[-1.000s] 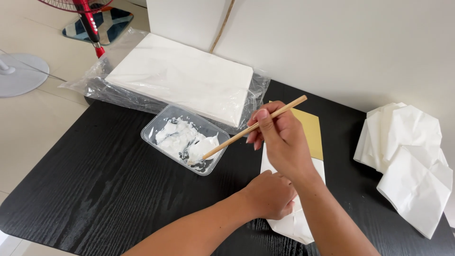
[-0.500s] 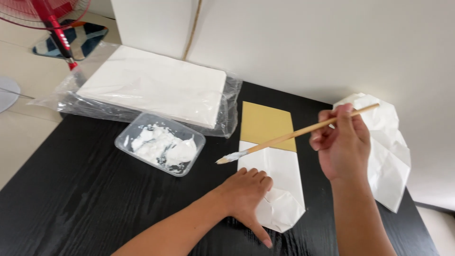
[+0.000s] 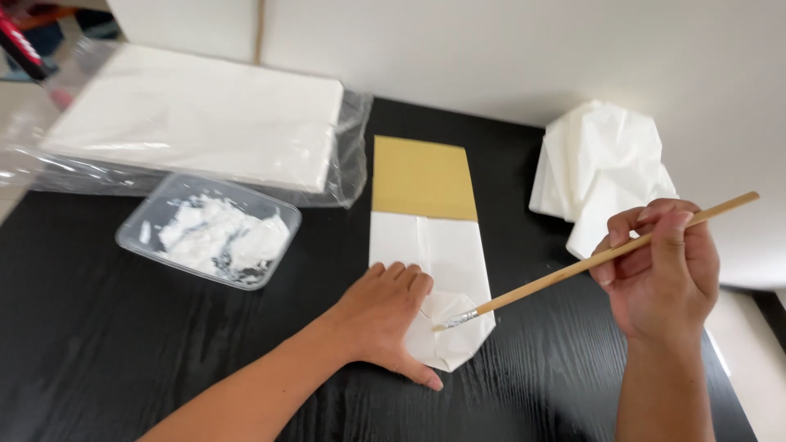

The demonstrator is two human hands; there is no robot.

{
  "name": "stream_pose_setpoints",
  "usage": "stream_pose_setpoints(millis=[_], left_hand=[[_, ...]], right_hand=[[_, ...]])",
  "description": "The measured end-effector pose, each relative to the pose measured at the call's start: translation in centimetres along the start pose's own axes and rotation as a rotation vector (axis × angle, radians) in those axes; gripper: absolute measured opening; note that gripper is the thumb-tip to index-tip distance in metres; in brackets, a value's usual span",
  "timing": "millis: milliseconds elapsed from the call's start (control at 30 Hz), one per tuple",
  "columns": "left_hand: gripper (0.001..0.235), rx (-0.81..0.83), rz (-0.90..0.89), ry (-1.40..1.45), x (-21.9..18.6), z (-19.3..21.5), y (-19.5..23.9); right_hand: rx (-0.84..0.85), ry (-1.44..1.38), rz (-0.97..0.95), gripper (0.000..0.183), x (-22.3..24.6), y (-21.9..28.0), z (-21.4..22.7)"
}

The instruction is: Manually folding and gluing the bottom of a white paper bag using a brush and a cardboard template.

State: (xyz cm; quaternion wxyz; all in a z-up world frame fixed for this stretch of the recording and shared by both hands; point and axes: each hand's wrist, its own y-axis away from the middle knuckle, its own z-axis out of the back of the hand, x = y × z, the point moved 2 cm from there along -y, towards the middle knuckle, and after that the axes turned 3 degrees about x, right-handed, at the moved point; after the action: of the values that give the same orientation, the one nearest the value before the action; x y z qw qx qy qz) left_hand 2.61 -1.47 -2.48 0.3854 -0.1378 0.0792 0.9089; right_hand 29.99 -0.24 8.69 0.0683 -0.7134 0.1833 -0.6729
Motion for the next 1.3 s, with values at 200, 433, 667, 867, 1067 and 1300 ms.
stream_pose_setpoints(millis=[200, 433, 667, 867, 1067, 1300], left_hand=[[0.134, -0.133, 0.098, -0.306, -1.3, -1.8, 0.2], [0.078, -0.099, 0.223, -0.414, -4.5, 0.5, 5.7], [0.063, -0.356, 0.182, -0.242, -6.0, -4.5, 5.9], [0.050, -0.471, 0.311, -0.192, -7.3, -5.7, 5.0], [0.053, -0.497, 0.359, -0.131, -6.5, -6.1, 3.9], [0.058, -0.488, 0.343, -0.072, -6.2, -6.7, 3.7]], right_hand=[[-0.026, 0.052, 0.028, 0.027, -1.9, 3.5, 4.5], [0.073, -0.093, -0.014, 0.014, -4.8, 6.1, 10.7], [0.274, -0.030, -0.072, 0.025, -6.0, 6.7, 11.8], [0.276, -0.036, -0.093, 0.024, -7.0, 7.5, 12.1], [0.260, 0.074, -0.083, 0.026, -7.4, 7.4, 11.8], [0.233, 0.021, -0.171, 0.021, -6.8, 7.6, 10.7]])
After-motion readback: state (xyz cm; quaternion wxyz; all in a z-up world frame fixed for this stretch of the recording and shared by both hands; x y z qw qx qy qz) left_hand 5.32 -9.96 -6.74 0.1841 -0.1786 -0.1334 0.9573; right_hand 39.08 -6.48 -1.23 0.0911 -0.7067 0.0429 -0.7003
